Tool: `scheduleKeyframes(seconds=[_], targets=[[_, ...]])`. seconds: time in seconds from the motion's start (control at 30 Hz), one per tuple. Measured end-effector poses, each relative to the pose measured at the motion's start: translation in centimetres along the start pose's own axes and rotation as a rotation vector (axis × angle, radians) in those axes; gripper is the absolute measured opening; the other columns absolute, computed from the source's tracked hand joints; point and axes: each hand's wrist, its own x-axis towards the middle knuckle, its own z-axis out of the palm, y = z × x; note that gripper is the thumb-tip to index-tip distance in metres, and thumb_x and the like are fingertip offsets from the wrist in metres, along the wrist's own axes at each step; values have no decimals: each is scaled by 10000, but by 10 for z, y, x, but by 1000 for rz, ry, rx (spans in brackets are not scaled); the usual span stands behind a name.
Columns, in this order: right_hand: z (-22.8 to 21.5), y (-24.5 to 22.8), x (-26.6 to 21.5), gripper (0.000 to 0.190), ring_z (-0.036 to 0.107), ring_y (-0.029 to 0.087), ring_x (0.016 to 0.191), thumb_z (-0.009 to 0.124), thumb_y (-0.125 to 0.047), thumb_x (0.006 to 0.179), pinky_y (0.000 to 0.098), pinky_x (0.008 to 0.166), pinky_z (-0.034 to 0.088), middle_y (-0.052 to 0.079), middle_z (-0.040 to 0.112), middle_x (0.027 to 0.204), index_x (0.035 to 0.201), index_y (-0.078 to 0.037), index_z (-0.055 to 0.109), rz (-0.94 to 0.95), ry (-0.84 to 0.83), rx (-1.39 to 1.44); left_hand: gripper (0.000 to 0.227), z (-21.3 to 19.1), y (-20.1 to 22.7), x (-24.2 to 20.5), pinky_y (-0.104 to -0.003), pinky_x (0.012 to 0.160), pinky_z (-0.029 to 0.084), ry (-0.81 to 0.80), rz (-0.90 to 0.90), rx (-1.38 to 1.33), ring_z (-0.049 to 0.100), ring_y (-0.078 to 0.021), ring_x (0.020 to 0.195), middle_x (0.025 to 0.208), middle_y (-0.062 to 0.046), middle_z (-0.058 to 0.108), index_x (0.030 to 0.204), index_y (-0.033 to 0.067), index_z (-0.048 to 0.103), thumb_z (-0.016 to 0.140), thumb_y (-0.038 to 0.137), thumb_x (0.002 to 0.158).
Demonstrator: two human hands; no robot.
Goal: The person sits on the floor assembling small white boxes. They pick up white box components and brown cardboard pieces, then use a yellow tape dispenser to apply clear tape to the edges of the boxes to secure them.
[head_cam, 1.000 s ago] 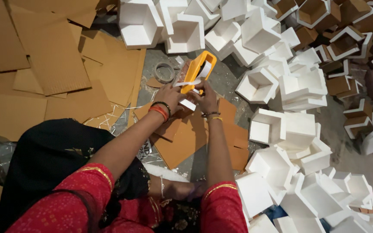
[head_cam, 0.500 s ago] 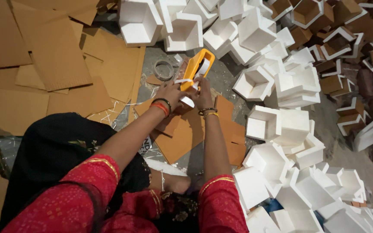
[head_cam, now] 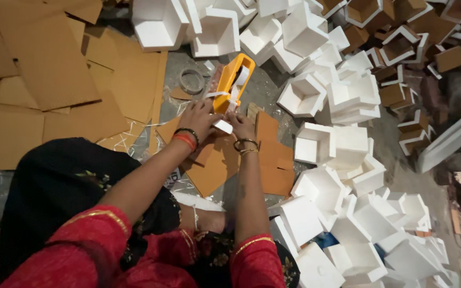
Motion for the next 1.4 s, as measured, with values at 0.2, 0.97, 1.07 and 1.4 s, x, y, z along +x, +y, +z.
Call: scheduleKeyframes(seconds=[0.2,0.97,1.07,1.4], targets=[[-15,-15,30,449,534,117,682,771,-387,953,313,617,459,43,632,761,859,49,711,-22,170,74,369,-18,8,2,-480,1008,420,-41,-45,-70,524,-304,1200,1188,-50,632,1125,293,781,800,334,759],[-43,-18,71,438,604,103,1278,670,-374,1029,200,943,548,58,610,1497,1410,-160,656,193,-490,260,346,26,-13,42,-470,1086,402,-295,-226,31,493,-320,1317,1329,-26,628,1132,285,766,793,277,787],[-18,-2,47,382,638,175,1188,770,-179,948,306,934,613,97,602,1324,1292,-73,640,-494,-203,-66,304,32,-14,45,-497,1096,392,-294,-207,93,494,-304,1321,1286,-18,642,1128,288,763,780,273,824],[5,0,38,436,676,147,931,890,-149,785,310,786,618,37,648,1091,1114,-73,614,-285,-4,59,435,15,-7,47,-487,1071,404,-364,-224,74,501,-300,1303,1331,0,609,1175,343,737,840,330,752]])
